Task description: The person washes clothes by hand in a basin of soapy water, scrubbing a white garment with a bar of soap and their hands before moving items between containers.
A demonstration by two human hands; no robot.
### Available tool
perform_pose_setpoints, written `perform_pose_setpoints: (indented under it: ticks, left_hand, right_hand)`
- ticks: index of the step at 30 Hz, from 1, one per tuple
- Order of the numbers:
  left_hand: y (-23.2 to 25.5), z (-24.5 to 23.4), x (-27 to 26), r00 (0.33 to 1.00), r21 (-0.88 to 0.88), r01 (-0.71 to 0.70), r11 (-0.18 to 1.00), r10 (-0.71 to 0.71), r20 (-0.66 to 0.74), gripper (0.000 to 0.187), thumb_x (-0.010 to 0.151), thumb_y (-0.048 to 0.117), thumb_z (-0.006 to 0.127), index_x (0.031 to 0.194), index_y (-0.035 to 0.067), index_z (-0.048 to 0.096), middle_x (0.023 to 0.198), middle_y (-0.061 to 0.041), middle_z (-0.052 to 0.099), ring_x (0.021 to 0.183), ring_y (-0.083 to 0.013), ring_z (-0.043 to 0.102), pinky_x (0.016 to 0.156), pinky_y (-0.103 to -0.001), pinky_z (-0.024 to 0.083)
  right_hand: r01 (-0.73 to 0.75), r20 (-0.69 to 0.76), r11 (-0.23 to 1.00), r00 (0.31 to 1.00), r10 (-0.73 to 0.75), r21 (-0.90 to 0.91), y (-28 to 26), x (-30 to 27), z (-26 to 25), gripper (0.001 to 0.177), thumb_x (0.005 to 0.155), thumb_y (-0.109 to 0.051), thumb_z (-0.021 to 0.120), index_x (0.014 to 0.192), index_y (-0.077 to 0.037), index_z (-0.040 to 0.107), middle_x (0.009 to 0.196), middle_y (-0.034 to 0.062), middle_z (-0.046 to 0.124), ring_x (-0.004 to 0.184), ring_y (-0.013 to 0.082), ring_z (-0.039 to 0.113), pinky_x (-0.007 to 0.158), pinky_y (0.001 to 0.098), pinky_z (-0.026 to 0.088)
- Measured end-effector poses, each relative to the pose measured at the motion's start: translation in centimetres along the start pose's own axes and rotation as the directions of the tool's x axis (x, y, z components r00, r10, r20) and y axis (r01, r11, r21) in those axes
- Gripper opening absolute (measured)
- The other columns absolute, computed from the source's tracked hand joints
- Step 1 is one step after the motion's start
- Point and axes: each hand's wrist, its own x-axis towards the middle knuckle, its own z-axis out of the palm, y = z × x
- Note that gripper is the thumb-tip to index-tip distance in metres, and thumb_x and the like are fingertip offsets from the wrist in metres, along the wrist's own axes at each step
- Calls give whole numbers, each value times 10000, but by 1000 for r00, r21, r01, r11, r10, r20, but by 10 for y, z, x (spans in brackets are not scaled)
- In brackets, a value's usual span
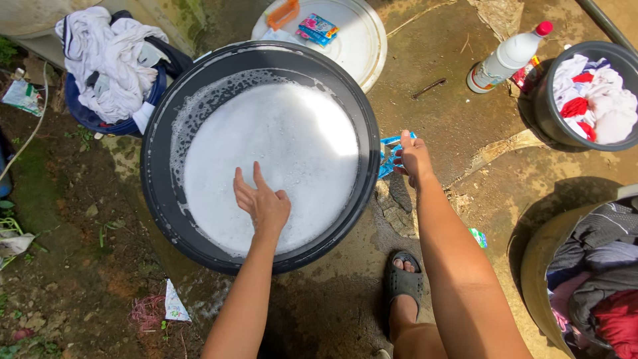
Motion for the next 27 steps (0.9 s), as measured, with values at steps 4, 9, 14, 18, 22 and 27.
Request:
perform_pose_setpoints:
  ticks: [4, 9, 14, 18, 22, 27]
  left_hand:
    - [115, 57, -29, 961, -210, -257, 943, 272, 46, 795, 868, 122, 694, 1556, 10, 313, 1575, -346, 143, 1465, -504, 146, 1160, -637, 200]
    - [187, 114, -8, 904, -275, -424, 863, 423, -67, 871, 857, 227, 748, 1537, -40, 275, 1522, -388, 253, 1423, -536, 290, 1158, -616, 261]
    - [203, 114, 25, 960, -137, -205, 969, 227, 164, 956, 891, 115, 644, 1591, -16, 6, 1646, -319, 208, 1280, -514, 492, 991, -513, 469]
    - [213, 96, 25, 959, -75, -109, 991, 125, 253, 1007, 820, -42, 569, 1618, 54, -38, 1629, -280, 273, 1184, -519, 568, 941, -516, 499]
    - [217, 92, 26, 941, 20, -3, 1000, -4, 339, 1007, 849, -9, 579, 1621, 67, -62, 1571, -275, 347, 1144, -485, 599, 966, -508, 494]
    - [209, 97, 25, 950, 25, -69, 997, 58, 305, 995, 833, -37, 549, 1602, 11, -81, 1573, -374, 276, 1143, -507, 589, 966, -494, 484]
  right_hand:
    - [-82, -155, 997, 985, 82, 10, 5, 28, -100, 400, 992, -493, 604, 1053, -113, 495, 965, 75, 619, 735, 208, 632, 595, 381, 571]
    - [-72, -284, 975, 950, 131, 209, 20, 75, -207, 366, 985, -416, 648, 1084, -125, 448, 948, 59, 592, 709, 214, 623, 591, 382, 554]
    - [8, -342, 921, 930, 137, 390, 35, 146, -266, 333, 1002, -359, 667, 1065, -85, 487, 916, 49, 574, 684, 191, 604, 579, 372, 562]
    - [146, -392, 776, 909, 139, 614, 56, 215, -301, 246, 1014, -263, 665, 1004, -90, 492, 876, 73, 545, 648, 192, 567, 567, 369, 549]
    - [338, -450, 379, 853, 263, 862, 68, 274, -330, 214, 1027, -211, 678, 1124, -23, 643, 891, 81, 568, 703, 181, 594, 610, 358, 585]
    - [425, -462, 185, 776, 428, 886, 62, 305, -358, 273, 1019, -200, 563, 1118, 52, 595, 976, 184, 646, 840, 294, 708, 740, 437, 642]
